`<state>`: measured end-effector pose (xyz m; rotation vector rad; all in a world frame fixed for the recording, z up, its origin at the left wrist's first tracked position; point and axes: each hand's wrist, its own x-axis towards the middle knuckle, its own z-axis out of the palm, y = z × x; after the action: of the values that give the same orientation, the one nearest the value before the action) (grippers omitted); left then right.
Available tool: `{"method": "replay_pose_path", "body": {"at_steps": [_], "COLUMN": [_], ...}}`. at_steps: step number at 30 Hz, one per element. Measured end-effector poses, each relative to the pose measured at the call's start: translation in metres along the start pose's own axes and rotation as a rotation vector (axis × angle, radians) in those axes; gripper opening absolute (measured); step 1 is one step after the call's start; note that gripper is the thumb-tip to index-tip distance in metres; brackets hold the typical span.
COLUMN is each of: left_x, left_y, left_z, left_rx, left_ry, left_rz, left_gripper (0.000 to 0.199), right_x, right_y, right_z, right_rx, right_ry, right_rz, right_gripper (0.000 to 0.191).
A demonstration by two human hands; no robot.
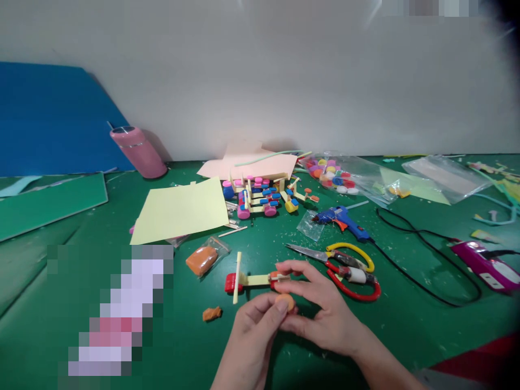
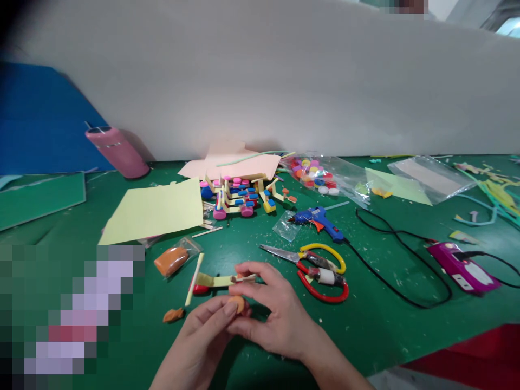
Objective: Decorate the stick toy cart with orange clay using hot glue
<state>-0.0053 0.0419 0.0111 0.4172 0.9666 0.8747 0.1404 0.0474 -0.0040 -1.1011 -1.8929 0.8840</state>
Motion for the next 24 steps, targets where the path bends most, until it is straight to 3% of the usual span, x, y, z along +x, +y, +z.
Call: {"method": "replay_pose_path", "body": {"at_steps": [3, 10, 18, 24], "left_x": [0.0007, 0.0004, 0.0016, -0.0003], "left_y": [0.0004, 0.0006, 0.0025, 0.0018], "left_z": [0.0004, 0.0006, -0.0021, 0.0002], "left_rx": [-0.004, 0.062, -0.266, -0.333], "left_ry": [0.023, -0.049, -0.125, -0.167], "left_rz": [-0.016, 0.032, -0.102, -0.16], "left_gripper": [0.017, 0.015, 0.028, 0.038], "right_x": [-0.0009, 0.0003, 0.0015, 0.0002], "right_y": [0.0009, 0.0004, 0.0014, 0.0025], "right_z": [-0.0015, -0.0038, -0.0028, -0.0009], "right_rx": [-0.018, 0.045, 0.095, 0.121], "right_ry": [-0.036, 0.007, 0.077, 0.102], "right_rz": [0.05, 0.004, 0.019, 0.048], "right_gripper": [0.058, 0.028, 0.031, 0.029]}}
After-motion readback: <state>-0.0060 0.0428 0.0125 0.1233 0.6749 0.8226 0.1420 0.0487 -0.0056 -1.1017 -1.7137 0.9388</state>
